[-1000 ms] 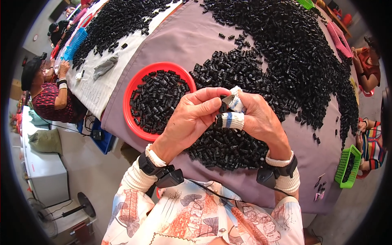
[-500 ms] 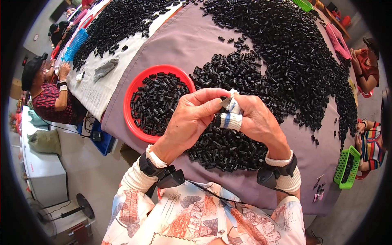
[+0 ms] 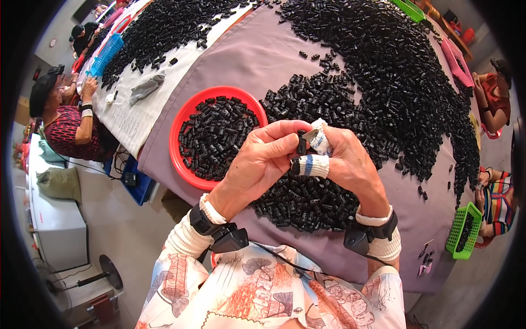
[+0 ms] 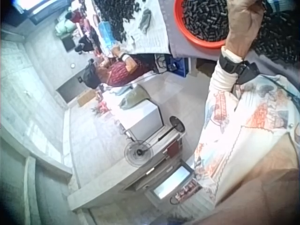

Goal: Sort through small black plastic components on a table.

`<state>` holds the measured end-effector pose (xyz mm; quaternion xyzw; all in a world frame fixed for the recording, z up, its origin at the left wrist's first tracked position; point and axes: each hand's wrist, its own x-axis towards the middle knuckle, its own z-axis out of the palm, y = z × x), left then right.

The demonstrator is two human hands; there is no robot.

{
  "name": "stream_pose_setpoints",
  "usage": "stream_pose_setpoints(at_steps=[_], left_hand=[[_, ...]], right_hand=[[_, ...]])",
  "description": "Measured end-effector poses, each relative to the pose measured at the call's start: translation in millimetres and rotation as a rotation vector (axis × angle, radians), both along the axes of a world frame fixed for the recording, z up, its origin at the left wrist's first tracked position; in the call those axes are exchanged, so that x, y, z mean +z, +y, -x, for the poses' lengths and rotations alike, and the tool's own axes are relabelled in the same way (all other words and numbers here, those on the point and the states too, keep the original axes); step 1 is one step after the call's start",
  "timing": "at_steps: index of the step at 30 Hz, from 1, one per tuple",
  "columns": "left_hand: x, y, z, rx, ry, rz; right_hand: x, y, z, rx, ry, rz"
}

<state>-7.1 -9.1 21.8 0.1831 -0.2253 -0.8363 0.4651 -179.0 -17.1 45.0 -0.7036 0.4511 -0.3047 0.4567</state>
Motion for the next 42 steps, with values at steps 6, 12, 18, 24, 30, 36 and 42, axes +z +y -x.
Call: stream_pose_setpoints(at_steps=[6, 12, 18, 24, 30, 36, 42], left_hand=[[-1, 0, 0, -0.003, -0.022, 0.017], [-2, 0, 0, 0.003, -0.055, 0.017], [-2, 0, 3, 0.027, -0.111, 0.027], [-1, -1, 1, 0.03, -0.03, 0.013], [-1, 2, 0, 0.05, -0.206, 0.046], [-15, 4, -9, 0.135, -0.266, -0.027], [-19, 5, -29, 0.16, -0.215, 0.0]], right_hand=[[1, -1, 0, 0.028, 0.01, 0.034], [-5, 0, 0, 0.017, 0.025, 0.073], [-4, 1, 1, 0.043, -0.005, 0.041], [0, 0, -4, -0.043, -0.086, -0.079], [-3, 6, -7, -0.071, -0.027, -0.087], [-9, 8, -16, -0.066, -0.072, -0.106], [-17, 2, -14, -0.084, 0.004, -0.099]])
